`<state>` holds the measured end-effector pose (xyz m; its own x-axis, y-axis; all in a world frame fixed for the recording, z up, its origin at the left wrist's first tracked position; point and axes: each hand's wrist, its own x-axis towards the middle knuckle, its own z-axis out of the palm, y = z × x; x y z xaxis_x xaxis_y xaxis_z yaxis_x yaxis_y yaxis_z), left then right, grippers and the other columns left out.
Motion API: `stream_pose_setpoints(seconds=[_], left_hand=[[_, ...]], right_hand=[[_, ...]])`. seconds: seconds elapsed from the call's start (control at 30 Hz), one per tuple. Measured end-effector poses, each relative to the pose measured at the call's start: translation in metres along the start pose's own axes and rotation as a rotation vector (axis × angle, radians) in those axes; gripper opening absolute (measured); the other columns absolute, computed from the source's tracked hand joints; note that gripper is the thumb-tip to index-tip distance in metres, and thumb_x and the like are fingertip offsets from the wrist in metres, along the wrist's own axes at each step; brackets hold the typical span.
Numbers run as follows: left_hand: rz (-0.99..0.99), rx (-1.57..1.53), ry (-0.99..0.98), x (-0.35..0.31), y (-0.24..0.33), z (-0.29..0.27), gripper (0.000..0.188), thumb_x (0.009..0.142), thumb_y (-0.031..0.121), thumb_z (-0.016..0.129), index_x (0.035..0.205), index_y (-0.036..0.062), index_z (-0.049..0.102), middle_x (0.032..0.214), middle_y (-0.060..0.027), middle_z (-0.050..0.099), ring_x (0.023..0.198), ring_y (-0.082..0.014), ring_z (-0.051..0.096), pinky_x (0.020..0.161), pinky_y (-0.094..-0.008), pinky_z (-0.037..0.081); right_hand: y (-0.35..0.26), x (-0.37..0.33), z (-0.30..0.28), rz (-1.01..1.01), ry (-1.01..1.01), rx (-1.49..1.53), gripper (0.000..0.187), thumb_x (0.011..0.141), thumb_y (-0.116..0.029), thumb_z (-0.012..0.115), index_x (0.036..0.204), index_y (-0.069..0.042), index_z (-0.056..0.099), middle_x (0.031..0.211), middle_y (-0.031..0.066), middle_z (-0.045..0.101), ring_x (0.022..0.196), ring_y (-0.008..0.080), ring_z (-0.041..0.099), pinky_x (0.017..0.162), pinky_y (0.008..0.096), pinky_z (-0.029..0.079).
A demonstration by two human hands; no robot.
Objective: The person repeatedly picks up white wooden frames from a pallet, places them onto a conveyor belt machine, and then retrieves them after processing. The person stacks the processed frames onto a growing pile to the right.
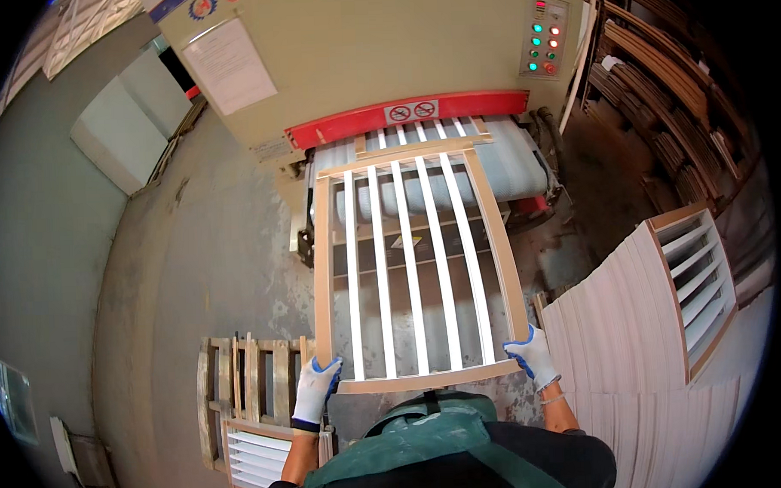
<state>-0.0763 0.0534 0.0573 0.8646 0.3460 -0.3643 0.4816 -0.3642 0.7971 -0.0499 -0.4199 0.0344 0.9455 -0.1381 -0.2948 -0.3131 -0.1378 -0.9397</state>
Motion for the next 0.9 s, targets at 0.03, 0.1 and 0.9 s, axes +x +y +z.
stream_pose_setpoints(seconds=[0.03,0.1,0.9], left_hand=[[-0.011,0.003,-0.032,0.008,0.008,0.012,0.035,0.087,0.034,0.076,0.096,0.0007,0.071,0.073,-0.0078,0.069,0.066,-0.0177,0.066,0.062,-0.0327,0.05],[0.022,0.061,-0.026,0.006,0.047,0.034,0.034,0.087,0.034,0.076,0.088,0.0003,0.069,0.069,-0.0067,0.066,0.061,-0.0158,0.063,0.059,-0.0328,0.049],[0.092,-0.158,-0.396,0.101,0.069,0.057,0.068,0.104,0.059,0.044,0.09,-0.0046,0.065,0.073,-0.0115,0.067,0.073,-0.0189,0.07,0.068,-0.0311,0.056]], right_hand=[[0.007,0.01,-0.012,0.014,0.012,-0.018,0.026,0.075,-0.002,0.078,0.098,0.0,0.066,0.075,0.0024,0.065,0.06,0.0098,0.06,0.054,0.0265,0.049],[0.015,0.026,-0.034,0.032,0.028,-0.014,0.025,0.075,-0.002,0.078,0.097,-0.001,0.066,0.075,0.0022,0.065,0.061,0.0098,0.06,0.054,0.0265,0.049],[-0.036,0.181,-0.059,-0.03,-0.134,-0.003,0.009,0.084,-0.012,0.073,0.083,-0.004,0.068,0.074,0.0005,0.064,0.064,0.0094,0.059,0.059,0.027,0.048]])
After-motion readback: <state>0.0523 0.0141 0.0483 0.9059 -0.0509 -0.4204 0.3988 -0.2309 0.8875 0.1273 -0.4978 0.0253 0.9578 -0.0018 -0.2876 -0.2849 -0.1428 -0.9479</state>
